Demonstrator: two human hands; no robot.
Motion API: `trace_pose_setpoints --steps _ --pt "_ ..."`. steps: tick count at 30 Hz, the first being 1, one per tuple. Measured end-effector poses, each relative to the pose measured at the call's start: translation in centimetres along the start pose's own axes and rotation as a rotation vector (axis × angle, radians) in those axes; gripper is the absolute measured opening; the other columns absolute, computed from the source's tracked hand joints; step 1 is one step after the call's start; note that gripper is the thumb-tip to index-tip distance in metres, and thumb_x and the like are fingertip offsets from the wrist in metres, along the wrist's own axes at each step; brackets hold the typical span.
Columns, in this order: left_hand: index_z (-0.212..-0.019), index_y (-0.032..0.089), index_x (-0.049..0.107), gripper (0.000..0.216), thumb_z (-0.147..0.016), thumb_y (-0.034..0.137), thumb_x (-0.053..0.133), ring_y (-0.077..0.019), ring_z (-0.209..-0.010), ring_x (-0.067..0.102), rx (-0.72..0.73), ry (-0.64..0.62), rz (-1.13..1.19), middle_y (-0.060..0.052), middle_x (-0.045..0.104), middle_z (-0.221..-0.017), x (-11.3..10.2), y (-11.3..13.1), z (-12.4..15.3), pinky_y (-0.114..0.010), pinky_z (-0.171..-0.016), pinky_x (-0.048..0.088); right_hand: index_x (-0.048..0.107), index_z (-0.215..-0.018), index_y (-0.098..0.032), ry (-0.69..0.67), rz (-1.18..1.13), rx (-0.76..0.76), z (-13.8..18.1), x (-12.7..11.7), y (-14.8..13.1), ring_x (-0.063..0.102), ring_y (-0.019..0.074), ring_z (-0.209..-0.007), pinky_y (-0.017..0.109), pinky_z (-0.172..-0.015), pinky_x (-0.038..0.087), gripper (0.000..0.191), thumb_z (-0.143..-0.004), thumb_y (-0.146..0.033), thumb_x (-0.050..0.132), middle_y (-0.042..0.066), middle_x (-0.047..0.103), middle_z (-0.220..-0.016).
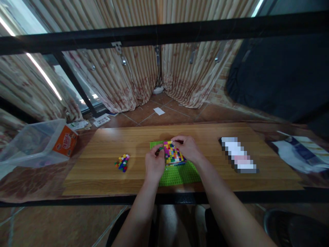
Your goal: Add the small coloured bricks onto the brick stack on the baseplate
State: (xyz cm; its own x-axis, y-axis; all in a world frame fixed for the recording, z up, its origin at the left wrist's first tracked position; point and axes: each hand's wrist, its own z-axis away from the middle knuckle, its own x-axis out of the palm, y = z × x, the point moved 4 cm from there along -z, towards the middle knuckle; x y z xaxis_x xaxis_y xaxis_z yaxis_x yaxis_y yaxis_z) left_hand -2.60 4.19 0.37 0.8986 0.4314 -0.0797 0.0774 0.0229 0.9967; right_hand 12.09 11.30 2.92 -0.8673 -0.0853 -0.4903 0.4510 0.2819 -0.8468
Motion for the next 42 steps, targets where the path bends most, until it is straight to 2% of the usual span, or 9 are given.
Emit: trace_pose_setpoints --steps 5,10,13,17,20,23,30,36,42 --pt "-0.103 0.016 0.073 0.028 -0.079 0.016 0.058 -0.0148 -0.069 0.066 -0.044 0.021 0.102 -0.005 0.074 -0.086 -0.2 0.5 0.1 -0.028 -0.068 0.054 0.077 -0.089 -0.020 0.016 0.000 -0.048 0.5 0.1 0.2 0.070 0.0204 -0.083 0.035 -0.080 0.054 0.017 -0.082 -0.019 0.061 0.006 0.077 -0.091" --pt "-0.104 0.015 0.072 0.029 -0.078 0.015 0.059 -0.0169 -0.081 0.070 -0.027 0.036 0.190 -0.009 0.074 -0.104 -0.1 1.2 0.2 -0.031 -0.077 0.056 0.076 -0.097 -0.022 0.126 0.076 -0.248 1.5 -0.7 -1.8 0.065 0.0224 -0.099 0.041 -0.094 0.049 0.019 -0.087 -0.021 0.059 0.009 0.073 -0.100" --pt "-0.107 0.016 0.071 0.031 -0.078 0.015 0.060 -0.0186 -0.086 0.070 -0.006 0.026 0.188 -0.009 0.074 -0.103 0.1 1.4 0.3 -0.033 -0.081 0.056 0.076 -0.096 -0.024 0.074 0.069 -0.325 2.0 -0.7 -3.4 0.063 0.0216 -0.100 0.041 -0.095 0.048 0.018 -0.090 -0.024 0.059 0.008 0.071 -0.100" --pt "-0.109 0.015 0.069 0.033 -0.077 0.014 0.061 -0.0191 -0.085 0.070 0.016 -0.005 0.176 -0.009 0.074 -0.098 0.3 1.8 0.4 -0.034 -0.081 0.056 0.076 -0.094 -0.025 -0.001 0.108 -0.357 2.4 0.1 -4.4 0.062 0.0221 -0.100 0.043 -0.095 0.046 0.016 -0.089 -0.022 0.062 0.007 0.070 -0.101" --pt "-0.112 0.015 0.067 0.036 -0.077 0.014 0.060 -0.0185 -0.078 0.070 0.021 -0.025 0.172 -0.008 0.075 -0.094 0.4 2.1 0.6 -0.034 -0.078 0.057 0.077 -0.094 -0.026 -0.026 0.113 -0.356 2.5 0.5 -4.4 0.062 0.0216 -0.100 0.042 -0.094 0.047 0.017 -0.089 -0.020 0.062 0.006 0.070 -0.101" --pt "-0.112 0.016 0.067 0.035 -0.078 0.016 0.062 -0.0194 -0.082 0.071 0.039 -0.017 0.162 -0.008 0.075 -0.094 0.2 2.3 0.6 -0.035 -0.080 0.057 0.077 -0.092 -0.028 -0.023 0.087 -0.355 2.3 0.3 -3.9 0.062 0.0211 -0.101 0.042 -0.095 0.047 0.016 -0.088 -0.022 0.063 0.005 0.070 -0.101" --pt "-0.102 0.016 0.071 0.029 -0.075 0.013 0.065 -0.0198 -0.085 0.069 0.028 0.063 0.043 -0.010 0.074 -0.101 -0.4 1.3 0.0 -0.036 -0.085 0.054 0.076 -0.087 -0.024 0.124 0.026 -0.206 1.1 -2.2 -0.7 0.064 0.0215 -0.098 0.040 -0.093 0.049 0.013 -0.083 -0.022 0.064 0.005 0.071 -0.095" --pt "-0.103 0.017 0.071 0.028 -0.075 0.015 0.067 -0.0198 -0.076 0.069 -0.032 -0.008 -0.059 -0.011 0.074 -0.101 0.0 0.7 -0.2 -0.037 -0.080 0.054 0.075 -0.083 -0.022 0.104 0.019 -0.147 0.8 -1.8 0.7 0.066 0.0205 -0.092 0.036 -0.089 0.050 0.013 -0.081 -0.020 0.063 0.005 0.072 -0.091" --pt "-0.102 0.019 0.073 0.026 -0.077 0.016 0.066 -0.0194 -0.074 0.069 -0.004 -0.051 -0.144 -0.009 0.076 -0.098 0.0 1.3 0.1 -0.034 -0.077 0.054 0.075 -0.084 -0.020 0.067 0.038 -0.118 0.8 -1.3 0.6 0.067 0.0204 -0.088 0.035 -0.081 0.051 0.014 -0.082 -0.020 0.061 0.007 0.072 -0.089"
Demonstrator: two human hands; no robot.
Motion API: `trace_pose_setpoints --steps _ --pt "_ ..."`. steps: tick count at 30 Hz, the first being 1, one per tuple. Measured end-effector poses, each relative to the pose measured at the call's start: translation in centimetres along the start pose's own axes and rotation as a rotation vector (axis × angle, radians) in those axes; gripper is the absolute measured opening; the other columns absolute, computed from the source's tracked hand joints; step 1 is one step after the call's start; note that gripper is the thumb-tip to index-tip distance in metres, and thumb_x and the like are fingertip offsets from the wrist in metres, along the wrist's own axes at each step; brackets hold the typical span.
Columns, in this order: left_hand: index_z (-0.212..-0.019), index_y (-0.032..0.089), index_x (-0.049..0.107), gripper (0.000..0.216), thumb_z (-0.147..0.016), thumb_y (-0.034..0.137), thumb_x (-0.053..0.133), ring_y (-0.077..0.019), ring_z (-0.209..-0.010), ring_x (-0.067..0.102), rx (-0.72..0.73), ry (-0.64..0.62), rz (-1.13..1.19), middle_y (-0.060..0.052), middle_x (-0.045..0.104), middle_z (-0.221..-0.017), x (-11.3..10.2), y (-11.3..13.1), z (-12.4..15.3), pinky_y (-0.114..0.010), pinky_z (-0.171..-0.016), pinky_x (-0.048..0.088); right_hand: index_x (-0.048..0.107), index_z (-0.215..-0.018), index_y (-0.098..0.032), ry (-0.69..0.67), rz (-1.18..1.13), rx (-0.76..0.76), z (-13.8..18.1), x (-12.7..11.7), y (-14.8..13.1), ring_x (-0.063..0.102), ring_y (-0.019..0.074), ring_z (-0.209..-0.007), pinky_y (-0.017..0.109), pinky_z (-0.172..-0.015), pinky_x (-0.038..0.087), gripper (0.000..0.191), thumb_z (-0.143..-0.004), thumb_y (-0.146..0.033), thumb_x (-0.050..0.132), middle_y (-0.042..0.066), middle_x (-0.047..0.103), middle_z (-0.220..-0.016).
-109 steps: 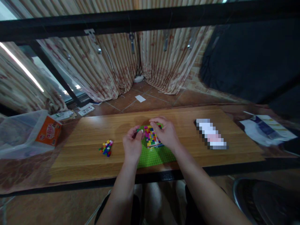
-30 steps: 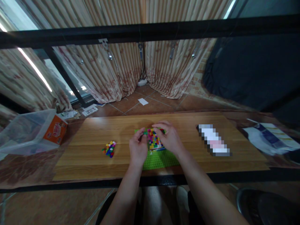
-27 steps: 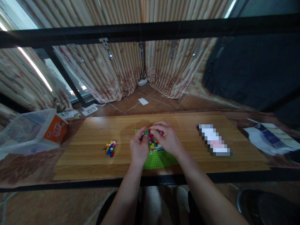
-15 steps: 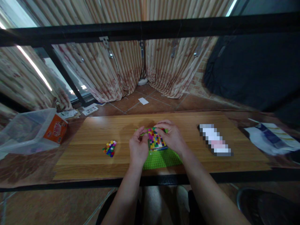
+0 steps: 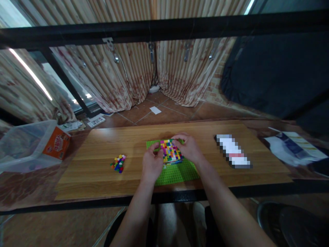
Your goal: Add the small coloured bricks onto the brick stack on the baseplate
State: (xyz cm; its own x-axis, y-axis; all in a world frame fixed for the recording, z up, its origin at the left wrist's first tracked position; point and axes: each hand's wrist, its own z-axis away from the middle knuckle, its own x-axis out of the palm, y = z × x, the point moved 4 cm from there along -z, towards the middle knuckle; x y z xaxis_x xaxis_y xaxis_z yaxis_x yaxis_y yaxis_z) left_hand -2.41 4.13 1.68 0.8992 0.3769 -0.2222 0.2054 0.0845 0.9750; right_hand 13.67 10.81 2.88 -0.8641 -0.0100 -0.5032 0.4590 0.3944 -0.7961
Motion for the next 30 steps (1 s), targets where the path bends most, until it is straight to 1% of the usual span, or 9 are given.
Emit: trace_pose_setpoints --steps 4,7,12,16,20,24,28,30 --pt "-0.102 0.019 0.073 0.025 -0.079 0.017 0.065 -0.0198 -0.073 0.069 0.010 -0.022 -0.006 -0.008 0.076 -0.095 0.0 -0.1 0.0 -0.034 -0.073 0.054 0.076 -0.086 -0.020 -0.007 -0.010 0.021 0.0 0.2 0.4 0.067 0.0196 -0.086 0.034 -0.081 0.051 0.015 -0.081 -0.021 0.062 0.007 0.073 -0.090" --pt "-0.104 0.019 0.072 0.026 -0.080 0.017 0.063 -0.0203 -0.073 0.069 0.000 -0.042 -0.021 -0.008 0.076 -0.094 0.1 -0.2 0.0 -0.034 -0.071 0.054 0.076 -0.088 -0.020 -0.030 -0.047 0.071 -0.1 0.5 1.0 0.067 0.0191 -0.083 0.032 -0.077 0.051 0.016 -0.081 -0.024 0.062 0.006 0.074 -0.091" --pt "-0.109 0.016 0.070 0.029 -0.083 0.015 0.057 -0.0200 -0.079 0.069 0.014 -0.085 -0.058 -0.010 0.075 -0.102 0.4 0.1 0.2 -0.035 -0.076 0.054 0.077 -0.088 -0.020 -0.072 -0.096 0.166 -0.2 0.8 1.6 0.066 0.0189 -0.074 0.030 -0.067 0.050 0.020 -0.079 -0.026 0.061 0.005 0.076 -0.084" --pt "-0.109 0.016 0.069 0.029 -0.083 0.013 0.056 -0.0206 -0.082 0.069 0.016 -0.064 -0.091 -0.010 0.074 -0.104 0.4 0.3 0.4 -0.036 -0.080 0.054 0.078 -0.084 -0.021 -0.070 -0.107 0.197 -0.4 0.8 1.5 0.066 0.0177 -0.070 0.028 -0.064 0.049 0.018 -0.076 -0.025 0.062 0.002 0.076 -0.081" --pt "-0.109 0.016 0.070 0.029 -0.083 0.013 0.056 -0.0218 -0.082 0.069 0.022 -0.055 -0.118 -0.010 0.075 -0.102 0.4 0.4 0.4 -0.038 -0.080 0.054 0.078 -0.082 -0.021 -0.063 -0.122 0.223 -0.3 0.8 1.3 0.065 0.0170 -0.065 0.027 -0.062 0.048 0.018 -0.075 -0.025 0.062 0.002 0.076 -0.076" --pt "-0.106 0.017 0.071 0.028 -0.083 0.013 0.057 -0.0216 -0.082 0.069 0.045 -0.042 -0.119 -0.009 0.075 -0.101 0.3 0.5 0.4 -0.037 -0.079 0.053 0.078 -0.083 -0.021 -0.045 -0.142 0.253 -0.2 0.8 1.0 0.065 0.0168 -0.063 0.028 -0.062 0.048 0.019 -0.074 -0.024 0.062 0.001 0.077 -0.077" --pt "-0.104 0.018 0.072 0.026 -0.082 0.013 0.059 -0.0204 -0.078 0.069 0.053 -0.027 -0.103 -0.008 0.075 -0.098 0.3 0.4 0.4 -0.035 -0.075 0.054 0.078 -0.083 -0.022 -0.032 -0.144 0.259 0.0 0.7 0.7 0.065 0.0168 -0.061 0.028 -0.061 0.048 0.019 -0.074 -0.025 0.062 0.001 0.077 -0.074" --pt "-0.103 0.018 0.072 0.026 -0.081 0.014 0.060 -0.0199 -0.076 0.069 0.047 -0.032 -0.081 -0.007 0.076 -0.096 0.2 0.3 0.3 -0.033 -0.073 0.054 0.078 -0.083 -0.022 -0.030 -0.157 0.242 0.0 0.8 0.7 0.066 0.0175 -0.065 0.029 -0.064 0.050 0.019 -0.074 -0.025 0.062 0.001 0.077 -0.077"
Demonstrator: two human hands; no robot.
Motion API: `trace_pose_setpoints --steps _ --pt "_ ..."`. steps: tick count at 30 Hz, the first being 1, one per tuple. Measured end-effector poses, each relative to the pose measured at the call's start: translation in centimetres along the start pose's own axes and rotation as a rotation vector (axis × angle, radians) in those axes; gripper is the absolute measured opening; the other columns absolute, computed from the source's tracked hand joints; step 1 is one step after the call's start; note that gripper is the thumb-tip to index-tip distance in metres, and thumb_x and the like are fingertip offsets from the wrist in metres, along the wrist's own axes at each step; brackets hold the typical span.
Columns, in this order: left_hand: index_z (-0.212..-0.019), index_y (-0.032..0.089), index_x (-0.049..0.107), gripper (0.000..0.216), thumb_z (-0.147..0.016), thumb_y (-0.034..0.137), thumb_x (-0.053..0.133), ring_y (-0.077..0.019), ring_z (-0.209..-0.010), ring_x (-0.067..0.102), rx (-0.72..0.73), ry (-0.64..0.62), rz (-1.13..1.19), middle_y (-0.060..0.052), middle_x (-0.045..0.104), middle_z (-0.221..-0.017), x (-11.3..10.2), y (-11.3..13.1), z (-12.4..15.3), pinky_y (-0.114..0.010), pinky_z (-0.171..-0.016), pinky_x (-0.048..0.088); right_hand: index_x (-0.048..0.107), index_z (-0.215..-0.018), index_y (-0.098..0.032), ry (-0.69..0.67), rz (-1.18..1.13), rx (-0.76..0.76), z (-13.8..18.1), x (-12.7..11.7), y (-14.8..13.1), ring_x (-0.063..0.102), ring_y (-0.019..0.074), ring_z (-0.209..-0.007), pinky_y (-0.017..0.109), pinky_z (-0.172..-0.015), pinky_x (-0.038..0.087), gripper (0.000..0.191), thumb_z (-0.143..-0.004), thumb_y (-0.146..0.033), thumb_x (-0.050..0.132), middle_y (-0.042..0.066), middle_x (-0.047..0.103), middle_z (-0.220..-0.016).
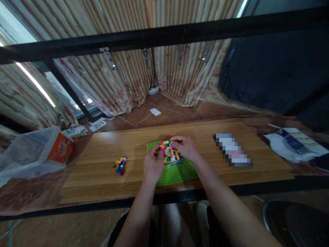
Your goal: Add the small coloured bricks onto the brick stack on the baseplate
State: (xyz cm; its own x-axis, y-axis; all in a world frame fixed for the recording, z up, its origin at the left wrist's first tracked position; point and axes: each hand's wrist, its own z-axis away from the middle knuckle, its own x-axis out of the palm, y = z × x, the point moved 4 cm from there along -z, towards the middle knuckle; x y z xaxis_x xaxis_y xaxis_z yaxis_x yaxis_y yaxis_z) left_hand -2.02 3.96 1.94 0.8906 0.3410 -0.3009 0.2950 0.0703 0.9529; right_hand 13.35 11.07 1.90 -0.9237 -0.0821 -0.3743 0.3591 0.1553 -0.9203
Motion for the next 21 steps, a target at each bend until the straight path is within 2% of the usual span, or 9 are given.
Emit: trace_pose_setpoints --steps 7,12,16,18,21 --pt "-0.106 0.016 0.070 0.028 -0.080 0.013 0.059 -0.0206 -0.086 0.069 -0.006 0.021 0.056 -0.009 0.075 -0.102 0.1 -0.2 -0.3 -0.035 -0.083 0.054 0.077 -0.094 -0.022 0.021 -0.058 -0.050 0.3 0.1 1.0 0.070 0.0213 -0.084 0.033 -0.077 0.053 0.024 -0.078 -0.034 0.063 0.005 0.078 -0.095" --pt "-0.113 0.017 0.069 0.033 -0.084 0.016 0.053 -0.0216 -0.091 0.069 0.018 -0.013 0.083 -0.008 0.075 -0.102 0.7 -0.4 -0.3 -0.037 -0.088 0.053 0.076 -0.085 -0.019 0.031 -0.202 -0.004 0.2 0.5 1.7 0.068 0.0212 -0.079 0.032 -0.074 0.052 0.033 -0.083 -0.046 0.057 0.004 0.076 -0.083" --pt "-0.116 0.017 0.069 0.036 -0.085 0.030 0.057 -0.0250 -0.102 0.067 -0.009 0.057 0.093 -0.011 0.073 -0.112 0.9 -1.3 -0.8 -0.040 -0.094 0.050 0.075 -0.080 -0.018 0.072 -0.336 0.097 -0.1 1.1 2.2 0.066 0.0199 -0.073 0.030 -0.068 0.050 0.036 -0.078 -0.050 0.060 0.003 0.075 -0.078" --pt "-0.117 0.017 0.070 0.039 -0.085 0.036 0.058 -0.0250 -0.102 0.067 -0.028 0.074 0.154 -0.011 0.073 -0.112 1.2 -1.6 -1.1 -0.039 -0.092 0.051 0.075 -0.080 -0.018 0.090 -0.351 0.117 -0.2 1.4 2.1 0.066 0.0199 -0.074 0.030 -0.068 0.050 0.036 -0.076 -0.051 0.061 0.003 0.075 -0.079" --pt "-0.109 0.017 0.072 0.039 -0.084 0.043 0.057 -0.0217 -0.089 0.068 -0.083 0.084 0.292 -0.009 0.074 -0.101 1.7 -1.9 -1.6 -0.034 -0.080 0.053 0.076 -0.080 -0.018 0.092 -0.356 0.125 -0.3 1.8 2.0 0.066 0.0203 -0.075 0.030 -0.069 0.050 0.035 -0.074 -0.049 0.062 0.004 0.076 -0.080"
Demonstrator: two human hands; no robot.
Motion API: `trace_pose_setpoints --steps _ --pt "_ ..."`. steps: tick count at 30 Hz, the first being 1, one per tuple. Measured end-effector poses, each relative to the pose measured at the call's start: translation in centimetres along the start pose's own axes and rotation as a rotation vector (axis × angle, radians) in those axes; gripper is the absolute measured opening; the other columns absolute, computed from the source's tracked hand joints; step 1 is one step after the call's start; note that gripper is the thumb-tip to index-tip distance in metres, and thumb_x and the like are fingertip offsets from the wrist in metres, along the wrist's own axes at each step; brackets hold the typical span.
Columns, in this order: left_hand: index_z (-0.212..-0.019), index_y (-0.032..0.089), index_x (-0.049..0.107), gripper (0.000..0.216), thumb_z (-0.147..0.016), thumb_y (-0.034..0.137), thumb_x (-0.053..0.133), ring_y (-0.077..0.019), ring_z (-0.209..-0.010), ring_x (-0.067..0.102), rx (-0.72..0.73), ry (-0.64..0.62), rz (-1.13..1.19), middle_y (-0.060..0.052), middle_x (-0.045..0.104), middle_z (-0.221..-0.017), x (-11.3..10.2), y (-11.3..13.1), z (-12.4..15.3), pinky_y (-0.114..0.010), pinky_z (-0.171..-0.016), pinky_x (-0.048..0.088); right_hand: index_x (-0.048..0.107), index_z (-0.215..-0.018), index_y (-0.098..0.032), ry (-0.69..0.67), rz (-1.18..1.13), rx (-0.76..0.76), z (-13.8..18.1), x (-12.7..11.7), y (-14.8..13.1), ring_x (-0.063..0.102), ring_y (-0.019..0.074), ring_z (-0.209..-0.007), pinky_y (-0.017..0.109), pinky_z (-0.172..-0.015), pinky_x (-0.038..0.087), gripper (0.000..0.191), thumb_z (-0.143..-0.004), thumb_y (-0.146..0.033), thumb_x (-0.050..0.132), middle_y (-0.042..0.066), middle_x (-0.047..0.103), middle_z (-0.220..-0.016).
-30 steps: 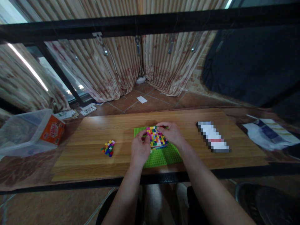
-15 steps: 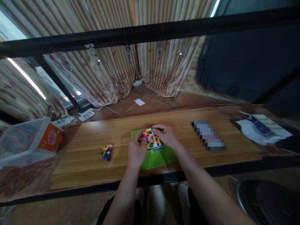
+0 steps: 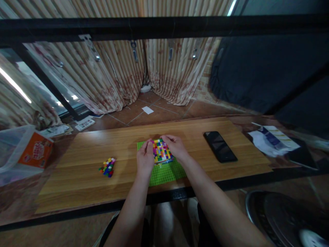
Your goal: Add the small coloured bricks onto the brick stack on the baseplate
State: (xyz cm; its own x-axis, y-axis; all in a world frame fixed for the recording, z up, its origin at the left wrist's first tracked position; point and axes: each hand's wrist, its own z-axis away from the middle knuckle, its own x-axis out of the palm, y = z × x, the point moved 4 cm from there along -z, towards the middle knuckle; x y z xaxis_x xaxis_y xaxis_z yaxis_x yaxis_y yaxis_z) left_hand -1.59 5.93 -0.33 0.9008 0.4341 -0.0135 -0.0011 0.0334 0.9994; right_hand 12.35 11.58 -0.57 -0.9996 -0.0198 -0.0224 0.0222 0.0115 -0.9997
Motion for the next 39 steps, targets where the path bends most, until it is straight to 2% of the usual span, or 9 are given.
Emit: trace_pose_setpoints --steps 4,7,12,17,28,39 --pt "-0.085 0.016 0.072 0.032 -0.079 0.045 0.060 -0.0147 -0.064 0.062 -0.073 0.009 0.124 -0.002 0.070 -0.073 0.7 -0.4 -0.3 -0.025 -0.061 0.049 0.075 -0.078 -0.018 -0.005 -0.012 0.023 -0.1 0.4 0.1 0.067 0.0195 -0.075 0.029 -0.068 0.051 0.032 -0.074 -0.045 0.060 0.003 0.076 -0.078" --pt "-0.075 0.017 0.069 0.027 -0.077 0.042 0.060 -0.0124 -0.057 0.058 -0.071 0.029 0.173 0.001 0.066 -0.065 1.1 -0.3 -0.4 -0.023 -0.055 0.045 0.074 -0.079 -0.018 -0.007 -0.015 0.033 0.0 0.5 0.2 0.067 0.0190 -0.074 0.028 -0.067 0.051 0.032 -0.075 -0.045 0.059 0.003 0.075 -0.077" --pt "-0.079 0.016 0.072 0.025 -0.075 0.038 0.062 -0.0129 -0.061 0.060 -0.084 0.072 0.261 -0.001 0.069 -0.069 1.6 0.1 -0.4 -0.024 -0.060 0.047 0.073 -0.079 -0.018 -0.020 -0.008 0.038 0.1 0.5 0.0 0.066 0.0187 -0.075 0.027 -0.065 0.050 0.033 -0.074 -0.048 0.059 0.003 0.074 -0.078" --pt "-0.076 0.016 0.072 0.024 -0.075 0.039 0.063 -0.0121 -0.059 0.058 -0.082 0.089 0.282 0.000 0.067 -0.068 1.8 0.2 -0.3 -0.023 -0.059 0.046 0.069 -0.069 -0.018 -0.013 -0.011 0.050 0.4 0.6 -0.1 0.061 0.0165 -0.064 0.026 -0.060 0.047 0.039 -0.076 -0.055 0.058 0.001 0.068 -0.066" --pt "-0.075 0.017 0.073 0.020 -0.073 0.036 0.065 -0.0139 -0.063 0.061 -0.049 0.094 0.235 0.000 0.069 -0.070 1.7 -0.3 -0.7 -0.024 -0.060 0.048 0.071 -0.070 -0.018 -0.008 -0.045 0.013 0.4 0.9 -0.2 0.056 0.0146 -0.061 0.025 -0.059 0.043 0.029 -0.072 -0.046 0.062 -0.001 0.068 -0.066" --pt "-0.079 0.017 0.076 0.023 -0.073 0.036 0.065 -0.0161 -0.071 0.065 -0.030 0.105 0.227 -0.004 0.074 -0.078 1.7 -0.3 -0.7 -0.026 -0.066 0.052 0.069 -0.068 -0.018 0.014 0.020 -0.015 0.6 0.9 -0.4 0.055 0.0143 -0.060 0.025 -0.056 0.042 0.033 -0.074 -0.048 0.059 -0.001 0.065 -0.062"
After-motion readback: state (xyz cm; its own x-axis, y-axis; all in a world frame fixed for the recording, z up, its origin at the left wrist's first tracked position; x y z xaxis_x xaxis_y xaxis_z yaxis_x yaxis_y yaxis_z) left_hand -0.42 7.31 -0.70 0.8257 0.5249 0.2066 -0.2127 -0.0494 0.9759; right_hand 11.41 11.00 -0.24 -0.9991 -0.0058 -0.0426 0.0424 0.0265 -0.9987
